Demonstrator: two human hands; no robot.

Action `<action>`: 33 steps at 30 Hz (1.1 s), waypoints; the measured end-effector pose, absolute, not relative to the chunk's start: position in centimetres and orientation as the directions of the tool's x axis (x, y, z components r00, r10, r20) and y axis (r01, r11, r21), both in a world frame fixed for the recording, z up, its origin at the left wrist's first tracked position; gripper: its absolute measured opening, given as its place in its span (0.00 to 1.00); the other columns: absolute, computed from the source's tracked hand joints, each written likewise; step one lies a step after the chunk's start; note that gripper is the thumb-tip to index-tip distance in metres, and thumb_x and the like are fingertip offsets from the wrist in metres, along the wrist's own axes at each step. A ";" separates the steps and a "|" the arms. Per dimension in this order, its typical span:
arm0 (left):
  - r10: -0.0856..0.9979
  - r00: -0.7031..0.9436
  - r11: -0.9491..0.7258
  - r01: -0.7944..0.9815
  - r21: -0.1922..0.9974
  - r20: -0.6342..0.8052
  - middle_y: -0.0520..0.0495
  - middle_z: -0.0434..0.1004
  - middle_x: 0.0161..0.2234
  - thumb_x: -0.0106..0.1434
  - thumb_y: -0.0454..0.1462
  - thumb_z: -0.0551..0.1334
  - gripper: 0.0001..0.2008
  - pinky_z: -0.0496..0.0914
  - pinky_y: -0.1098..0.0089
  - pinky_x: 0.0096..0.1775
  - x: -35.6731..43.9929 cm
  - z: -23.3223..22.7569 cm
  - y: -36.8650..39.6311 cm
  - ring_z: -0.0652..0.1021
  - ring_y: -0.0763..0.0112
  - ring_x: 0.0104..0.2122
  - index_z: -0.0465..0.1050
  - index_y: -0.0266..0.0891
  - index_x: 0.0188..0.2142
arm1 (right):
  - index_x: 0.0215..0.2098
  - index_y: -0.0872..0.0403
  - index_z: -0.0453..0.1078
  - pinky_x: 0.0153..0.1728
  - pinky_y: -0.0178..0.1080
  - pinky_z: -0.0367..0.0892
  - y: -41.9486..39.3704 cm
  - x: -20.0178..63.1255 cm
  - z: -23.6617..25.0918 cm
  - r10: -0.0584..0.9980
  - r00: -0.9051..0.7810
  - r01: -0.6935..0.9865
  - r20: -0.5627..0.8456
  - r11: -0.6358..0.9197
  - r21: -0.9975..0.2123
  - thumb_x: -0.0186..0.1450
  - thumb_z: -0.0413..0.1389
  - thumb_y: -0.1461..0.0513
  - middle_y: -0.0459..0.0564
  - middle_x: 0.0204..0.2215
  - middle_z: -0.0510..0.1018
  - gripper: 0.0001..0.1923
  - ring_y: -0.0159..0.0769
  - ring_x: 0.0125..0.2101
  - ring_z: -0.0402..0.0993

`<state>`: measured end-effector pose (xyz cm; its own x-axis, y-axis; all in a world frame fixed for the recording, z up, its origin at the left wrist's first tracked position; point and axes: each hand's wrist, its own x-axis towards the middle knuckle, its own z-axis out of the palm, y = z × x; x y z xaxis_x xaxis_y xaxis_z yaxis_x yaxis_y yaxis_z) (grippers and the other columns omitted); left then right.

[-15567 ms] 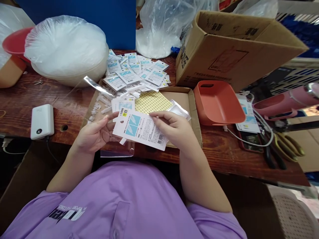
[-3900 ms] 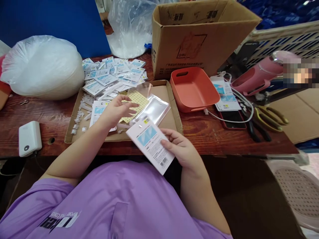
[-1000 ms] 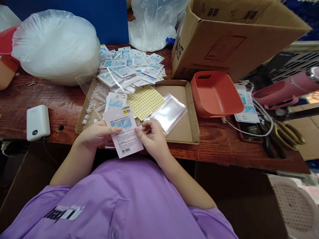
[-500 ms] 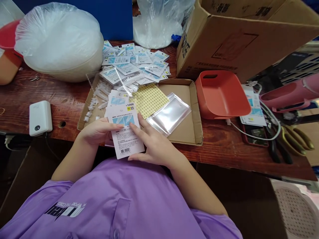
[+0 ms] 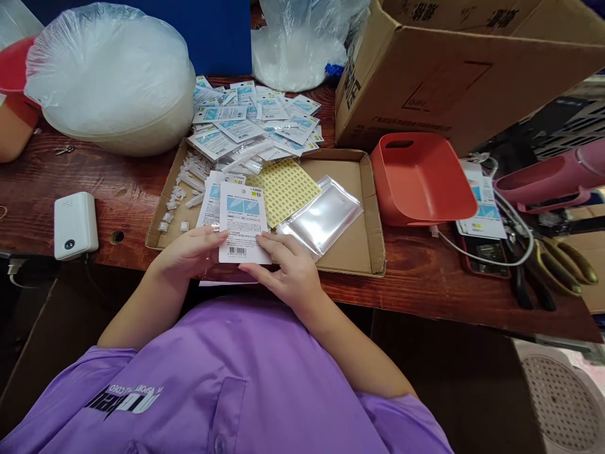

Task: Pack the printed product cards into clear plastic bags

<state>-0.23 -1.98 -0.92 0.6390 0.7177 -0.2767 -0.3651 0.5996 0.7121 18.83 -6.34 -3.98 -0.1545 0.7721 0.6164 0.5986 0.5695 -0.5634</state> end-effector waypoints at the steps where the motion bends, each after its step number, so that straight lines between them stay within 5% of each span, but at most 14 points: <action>1: 0.725 0.637 0.595 -0.388 0.704 -0.262 0.37 0.77 0.48 0.61 0.35 0.60 0.17 0.68 0.58 0.54 -0.3 -1.0 -2.0 0.74 0.54 0.52 0.73 0.31 0.48 | 0.46 0.53 0.73 0.41 0.43 0.77 -6.3 18.8 -4.0 0.765 -0.143 0.588 0.628 0.576 -0.568 0.57 0.63 0.54 0.54 0.39 0.79 0.20 0.40 0.38 0.78; 14: 0.835 0.454 0.499 -0.382 0.778 -0.312 0.43 0.79 0.45 0.55 0.35 0.66 0.19 0.73 0.62 0.47 0.6 -1.7 -2.4 0.78 0.59 0.46 0.72 0.39 0.47 | 0.47 0.54 0.71 0.41 0.42 0.76 -6.6 18.6 -3.8 0.751 -0.202 0.680 0.628 0.570 -0.462 0.62 0.59 0.59 0.55 0.40 0.78 0.15 0.39 0.39 0.77; 21: 0.757 0.545 0.553 -0.240 0.798 -0.361 0.44 0.79 0.44 0.53 0.38 0.69 0.22 0.74 0.72 0.38 0.4 -1.9 -2.8 0.81 0.66 0.38 0.70 0.41 0.47 | 0.46 0.57 0.72 0.41 0.47 0.75 -5.2 19.7 -2.9 0.763 -0.237 0.798 0.601 0.505 -0.328 0.63 0.58 0.57 0.60 0.41 0.76 0.16 0.44 0.41 0.76; 28: 0.709 0.612 0.523 -0.123 0.843 -0.351 0.40 0.79 0.44 0.58 0.40 0.65 0.22 0.74 0.68 0.41 -0.1 -1.5 -4.3 0.81 0.64 0.40 0.66 0.39 0.52 | 0.50 0.56 0.68 0.42 0.44 0.74 -2.4 20.0 -1.4 0.593 -0.542 0.662 0.595 0.738 -0.133 0.66 0.53 0.63 0.62 0.49 0.75 0.14 0.43 0.46 0.75; 33: 0.694 0.660 0.342 0.052 0.938 -0.289 0.39 0.76 0.49 0.65 0.37 0.57 0.22 0.72 0.60 0.48 -1.2 -1.1 -4.5 0.79 0.62 0.45 0.62 0.40 0.58 | 0.50 0.59 0.68 0.43 0.44 0.74 -1.4 19.1 0.2 0.560 -0.603 0.581 0.569 0.796 -0.168 0.67 0.52 0.62 0.63 0.47 0.76 0.15 0.44 0.47 0.75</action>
<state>-1.22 -4.51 -1.09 0.6598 0.6936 -0.2893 0.0517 0.3422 0.9382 19.11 -1.41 0.22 -0.6028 0.5599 0.5685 0.5810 0.7963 -0.1682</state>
